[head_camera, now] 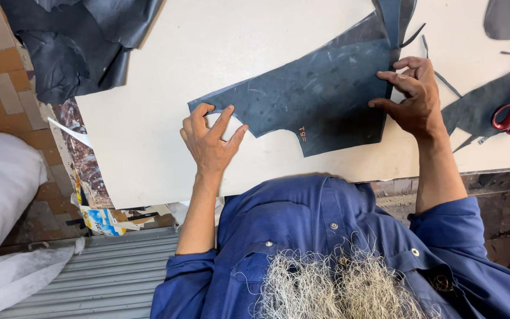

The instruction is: The person cuts a large sheet of black leather into rectangular pieces using red-handled shears on a white worktable. They trim edges, fold and reposition the leather, and briefly handle a black leather boot before resuming cutting.

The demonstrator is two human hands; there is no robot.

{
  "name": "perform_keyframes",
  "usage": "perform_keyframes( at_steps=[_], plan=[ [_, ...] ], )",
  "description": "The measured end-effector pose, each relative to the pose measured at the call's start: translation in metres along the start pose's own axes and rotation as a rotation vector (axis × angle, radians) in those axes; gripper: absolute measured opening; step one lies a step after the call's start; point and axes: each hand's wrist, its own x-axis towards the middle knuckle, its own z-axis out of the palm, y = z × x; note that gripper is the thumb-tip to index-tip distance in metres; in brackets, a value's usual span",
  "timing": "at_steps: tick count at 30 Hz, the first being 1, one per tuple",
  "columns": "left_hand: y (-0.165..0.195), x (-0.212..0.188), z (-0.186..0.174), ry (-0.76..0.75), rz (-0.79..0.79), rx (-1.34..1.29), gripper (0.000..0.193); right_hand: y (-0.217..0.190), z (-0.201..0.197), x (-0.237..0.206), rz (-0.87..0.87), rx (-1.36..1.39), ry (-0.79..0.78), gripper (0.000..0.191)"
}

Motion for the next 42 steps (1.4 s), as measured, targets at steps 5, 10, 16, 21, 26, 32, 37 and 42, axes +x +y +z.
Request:
perform_keyframes(
  at_steps=[5,10,16,21,26,32,37,42],
  plan=[
    [0.0,0.0,0.0,0.013,-0.001,-0.023,0.051,0.002,0.0,-0.003,0.039,0.034,-0.007,0.058],
    [-0.001,0.0,-0.001,0.035,-0.007,-0.037,0.051,0.005,0.001,-0.004,0.053,-0.027,-0.03,0.057],
    [0.0,0.0,0.003,0.062,0.001,0.042,0.058,0.005,0.003,-0.005,0.023,-0.099,-0.017,0.055],
    [0.0,-0.003,0.006,0.079,0.0,0.072,0.062,0.006,0.006,-0.005,0.083,-0.005,-0.026,0.054],
    [-0.001,-0.004,0.007,0.082,-0.002,0.06,0.063,0.009,0.007,-0.007,0.112,0.004,-0.041,0.053],
    [0.005,-0.006,-0.002,0.137,0.017,0.024,0.051,0.012,0.009,-0.007,0.095,-0.021,-0.036,0.054],
    [0.027,-0.03,-0.009,0.061,0.055,0.022,0.039,0.014,0.01,-0.007,0.011,-0.053,-0.004,0.058],
    [0.028,-0.026,0.001,0.069,0.048,0.006,0.038,0.018,0.0,-0.009,0.034,-0.078,-0.035,0.058]
  ],
)
